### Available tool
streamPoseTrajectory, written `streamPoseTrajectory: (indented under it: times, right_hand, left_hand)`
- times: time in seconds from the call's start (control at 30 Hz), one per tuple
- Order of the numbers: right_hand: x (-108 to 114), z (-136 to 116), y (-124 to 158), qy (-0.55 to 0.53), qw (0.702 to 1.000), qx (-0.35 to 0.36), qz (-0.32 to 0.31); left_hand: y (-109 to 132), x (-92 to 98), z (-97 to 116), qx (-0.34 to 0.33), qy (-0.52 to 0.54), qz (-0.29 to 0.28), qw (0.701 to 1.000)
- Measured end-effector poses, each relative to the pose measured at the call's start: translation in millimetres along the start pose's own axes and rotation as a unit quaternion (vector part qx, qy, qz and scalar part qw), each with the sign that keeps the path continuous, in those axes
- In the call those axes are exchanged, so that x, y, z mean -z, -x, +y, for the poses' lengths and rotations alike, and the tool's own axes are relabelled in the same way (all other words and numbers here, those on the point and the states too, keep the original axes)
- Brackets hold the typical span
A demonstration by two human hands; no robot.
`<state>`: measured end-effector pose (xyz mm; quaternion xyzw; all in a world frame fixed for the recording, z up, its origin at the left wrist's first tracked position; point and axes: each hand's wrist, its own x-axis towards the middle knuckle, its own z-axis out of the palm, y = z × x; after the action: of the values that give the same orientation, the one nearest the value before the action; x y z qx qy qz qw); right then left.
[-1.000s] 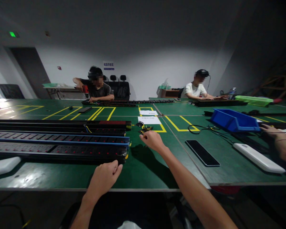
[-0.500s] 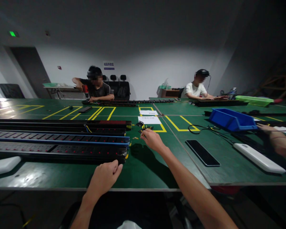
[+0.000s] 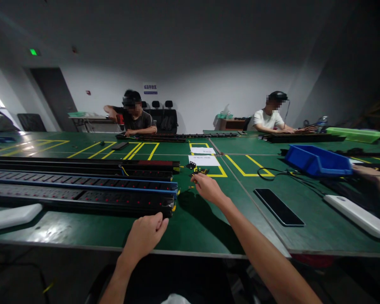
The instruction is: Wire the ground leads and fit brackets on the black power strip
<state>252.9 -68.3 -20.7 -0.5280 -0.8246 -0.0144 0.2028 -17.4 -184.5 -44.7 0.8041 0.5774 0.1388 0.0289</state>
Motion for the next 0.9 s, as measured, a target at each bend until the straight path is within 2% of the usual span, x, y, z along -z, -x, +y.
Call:
streamPoseTrajectory:
  times: [0.9]
  right_hand:
    - [-5.5,-3.8,0.4,-0.015,0.999,0.042,-0.031]
  left_hand:
    - [1.1,-0.1,0.6,0.000,-0.007,0.001,1.000]
